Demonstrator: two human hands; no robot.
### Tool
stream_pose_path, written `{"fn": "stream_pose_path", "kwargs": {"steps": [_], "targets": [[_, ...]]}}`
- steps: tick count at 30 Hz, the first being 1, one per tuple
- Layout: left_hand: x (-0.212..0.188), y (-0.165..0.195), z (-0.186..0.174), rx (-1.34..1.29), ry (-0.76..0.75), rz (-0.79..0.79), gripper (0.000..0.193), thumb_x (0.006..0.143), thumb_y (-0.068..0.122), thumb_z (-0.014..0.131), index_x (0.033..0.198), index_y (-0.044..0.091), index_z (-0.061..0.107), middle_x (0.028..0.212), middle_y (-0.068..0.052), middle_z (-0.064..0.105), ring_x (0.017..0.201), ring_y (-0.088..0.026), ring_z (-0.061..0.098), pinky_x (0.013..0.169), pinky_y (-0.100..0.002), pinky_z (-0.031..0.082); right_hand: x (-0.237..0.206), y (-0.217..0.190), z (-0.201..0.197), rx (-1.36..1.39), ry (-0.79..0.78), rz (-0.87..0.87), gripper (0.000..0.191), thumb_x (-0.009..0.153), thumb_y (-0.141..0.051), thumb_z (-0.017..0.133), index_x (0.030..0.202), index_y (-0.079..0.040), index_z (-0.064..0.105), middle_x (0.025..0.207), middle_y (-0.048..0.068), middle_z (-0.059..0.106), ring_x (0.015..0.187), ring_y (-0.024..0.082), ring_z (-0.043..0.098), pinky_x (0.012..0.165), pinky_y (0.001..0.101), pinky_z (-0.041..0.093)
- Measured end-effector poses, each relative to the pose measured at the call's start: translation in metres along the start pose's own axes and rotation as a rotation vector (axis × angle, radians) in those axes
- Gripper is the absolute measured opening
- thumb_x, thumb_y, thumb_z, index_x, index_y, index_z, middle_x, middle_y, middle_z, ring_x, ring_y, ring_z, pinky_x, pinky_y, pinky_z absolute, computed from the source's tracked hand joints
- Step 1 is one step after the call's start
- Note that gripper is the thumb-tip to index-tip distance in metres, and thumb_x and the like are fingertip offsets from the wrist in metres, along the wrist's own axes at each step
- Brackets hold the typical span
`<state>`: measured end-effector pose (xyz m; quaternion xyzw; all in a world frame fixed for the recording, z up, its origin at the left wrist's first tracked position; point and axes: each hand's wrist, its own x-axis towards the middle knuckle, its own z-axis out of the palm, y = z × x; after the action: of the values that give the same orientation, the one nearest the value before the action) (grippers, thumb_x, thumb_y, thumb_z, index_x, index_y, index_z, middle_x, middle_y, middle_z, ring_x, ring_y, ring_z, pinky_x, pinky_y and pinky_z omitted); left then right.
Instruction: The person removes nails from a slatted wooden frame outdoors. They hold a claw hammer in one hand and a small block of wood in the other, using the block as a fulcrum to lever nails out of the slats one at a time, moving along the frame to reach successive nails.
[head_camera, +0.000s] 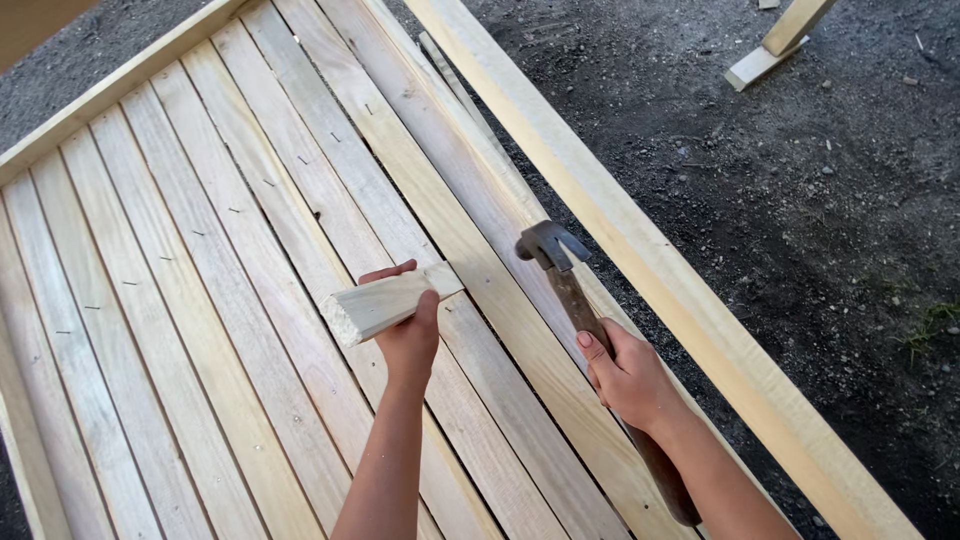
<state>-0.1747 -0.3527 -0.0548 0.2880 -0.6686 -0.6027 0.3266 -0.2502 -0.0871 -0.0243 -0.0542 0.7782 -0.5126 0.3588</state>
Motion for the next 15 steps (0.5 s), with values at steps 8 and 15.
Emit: {"fn": "stream_pose_path", "kwargs": {"steps": [8,15], "targets": [[0.002,0.006,0.008,-0.012,-0.027,0.031,0.042,0.083,-0.003,0.065,0.120,0.006,0.047,0.127,-0.016,0.063,0.117,-0.021,0.062,0.098,-0.035,0.055,0.005,0.012,0.025,-0.518,-0.017,-0.087,0.041,0.101,-0.046,0.053,0.093,-0.005,0.056,0.063,0.019,0.061,0.064,0.041,0.058,0.060,0.0495,0.044],[0.007,0.010,0.026,0.072,-0.076,-0.026,0.043,0.082,-0.003,0.065,0.121,0.005,0.049,0.124,-0.013,0.060,0.107,-0.020,0.063,0.088,-0.033,0.055,-0.019,0.043,0.029,-0.358,-0.056,-0.070,0.042,0.098,-0.046,0.053,0.092,-0.004,0.055,0.060,0.023,0.057,0.058,0.043,0.057,0.057,0.0489,0.045]]}}
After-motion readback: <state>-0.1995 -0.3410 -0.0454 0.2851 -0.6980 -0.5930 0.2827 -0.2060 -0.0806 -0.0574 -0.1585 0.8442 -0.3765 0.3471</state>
